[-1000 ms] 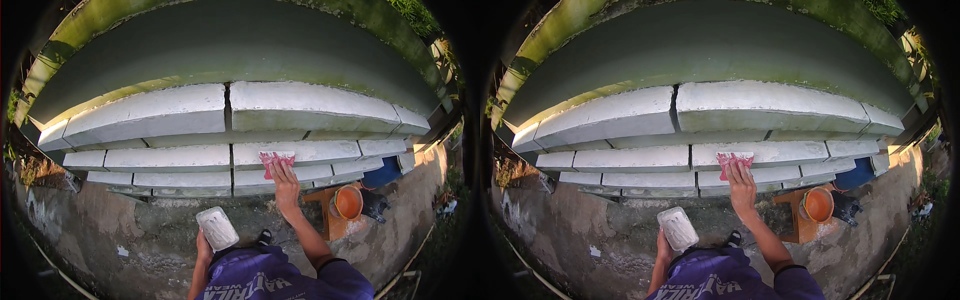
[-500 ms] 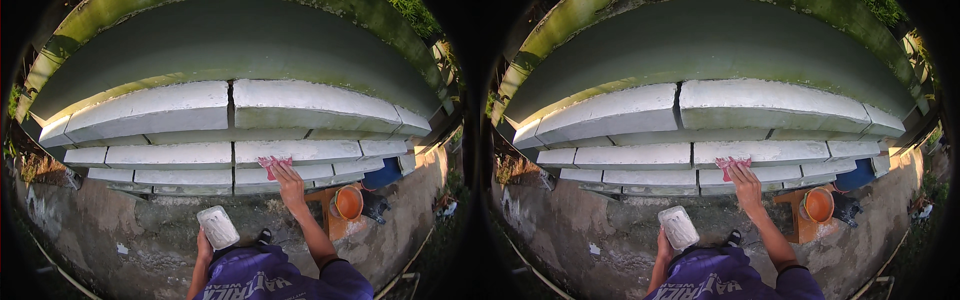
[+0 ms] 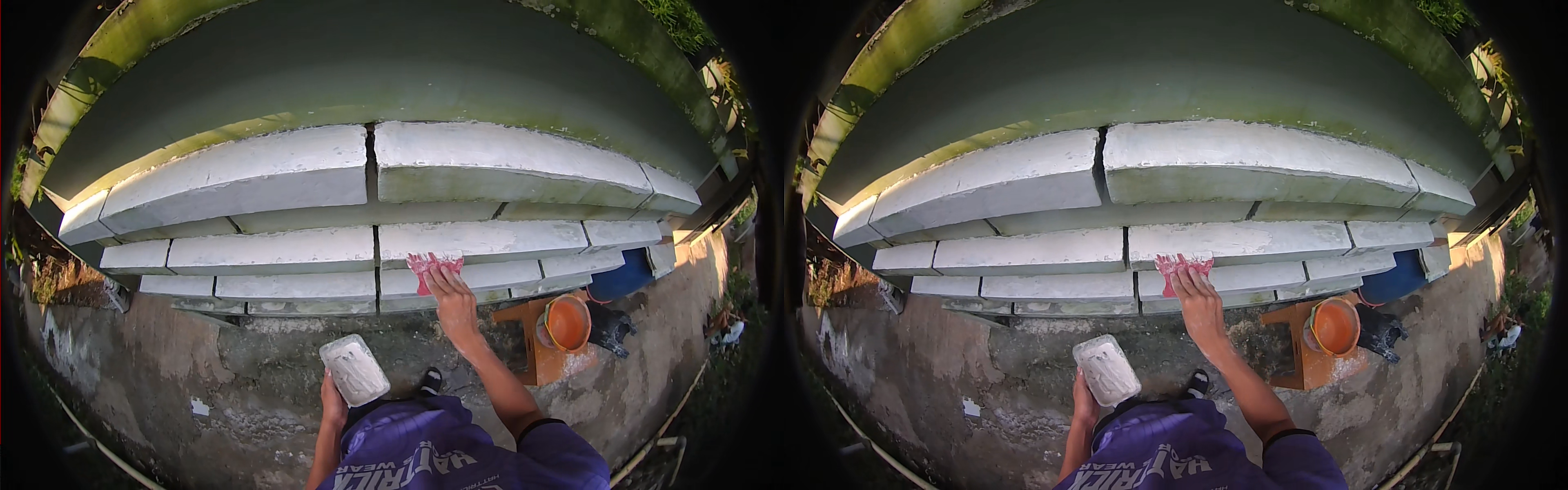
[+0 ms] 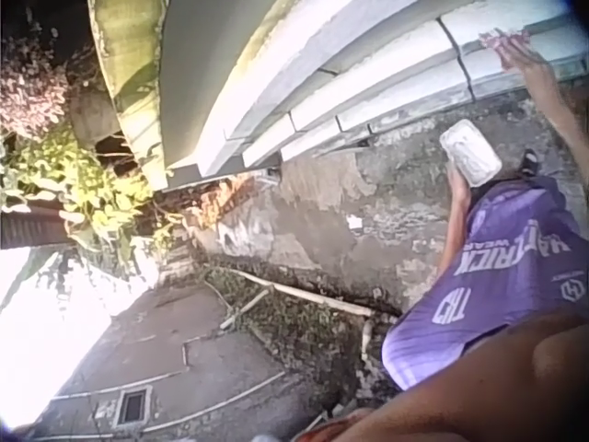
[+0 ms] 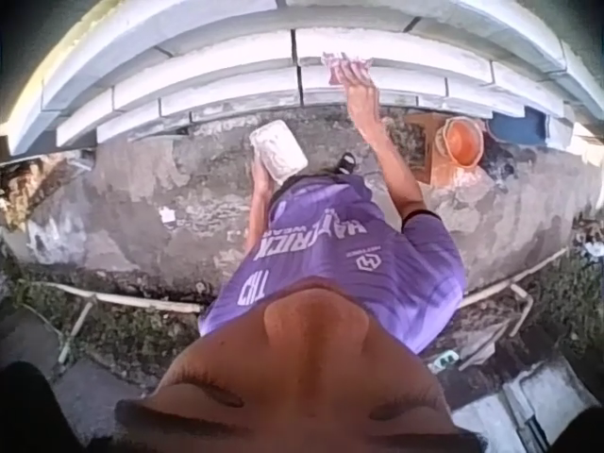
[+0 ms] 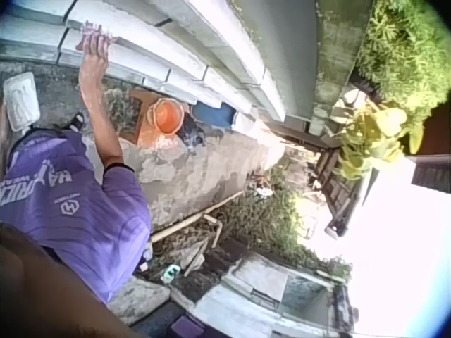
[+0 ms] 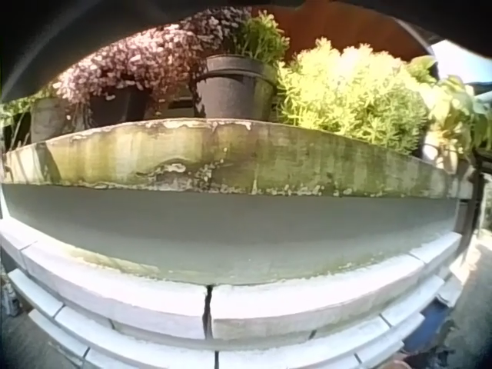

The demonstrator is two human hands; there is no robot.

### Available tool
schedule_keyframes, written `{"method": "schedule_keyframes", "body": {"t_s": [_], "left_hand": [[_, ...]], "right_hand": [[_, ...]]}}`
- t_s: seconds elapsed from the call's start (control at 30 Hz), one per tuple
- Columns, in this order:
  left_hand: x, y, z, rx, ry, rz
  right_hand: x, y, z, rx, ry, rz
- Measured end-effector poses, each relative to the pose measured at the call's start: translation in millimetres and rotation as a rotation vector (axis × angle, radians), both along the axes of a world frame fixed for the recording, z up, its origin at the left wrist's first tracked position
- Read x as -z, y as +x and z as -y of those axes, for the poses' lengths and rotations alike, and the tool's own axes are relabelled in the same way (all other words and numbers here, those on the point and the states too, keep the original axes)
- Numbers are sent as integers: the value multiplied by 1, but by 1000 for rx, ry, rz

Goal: Applying white putty or filler to the joints of a concrete wall structure using a scraper.

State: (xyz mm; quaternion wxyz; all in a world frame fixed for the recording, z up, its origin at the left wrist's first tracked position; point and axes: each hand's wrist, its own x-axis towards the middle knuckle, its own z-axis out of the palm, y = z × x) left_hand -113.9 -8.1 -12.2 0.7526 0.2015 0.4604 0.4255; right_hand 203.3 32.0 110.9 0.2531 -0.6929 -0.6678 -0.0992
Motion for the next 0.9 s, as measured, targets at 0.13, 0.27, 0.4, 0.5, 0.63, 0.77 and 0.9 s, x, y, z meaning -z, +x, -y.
{"method": "schedule_keyframes", "body": {"t_s": [0.13, 0.27, 0.4, 0.5, 0.63, 0.77, 0.9], "left_hand": [[11, -5, 2, 3, -27, -11], [2, 2, -1, 32, -21, -7], [3, 7, -7, 71, 3, 20], [4, 3, -8, 42, 26, 20], [3, 0, -5, 11, 31, 7], [2, -1, -4, 22, 13, -6], [-1, 4, -6, 33, -4, -17]], "right_hand": [[-11, -5, 12, -69, 114, -34], [-21, 12, -24, -9, 212, 34], [9, 29, -48, 51, 43, -23], [18, 11, -29, 15, 28, 42], [9, -14, 4, 24, 61, -21], [-3, -23, 0, -30, 207, -26], [-5, -10, -53, 32, 193, -45]]}}
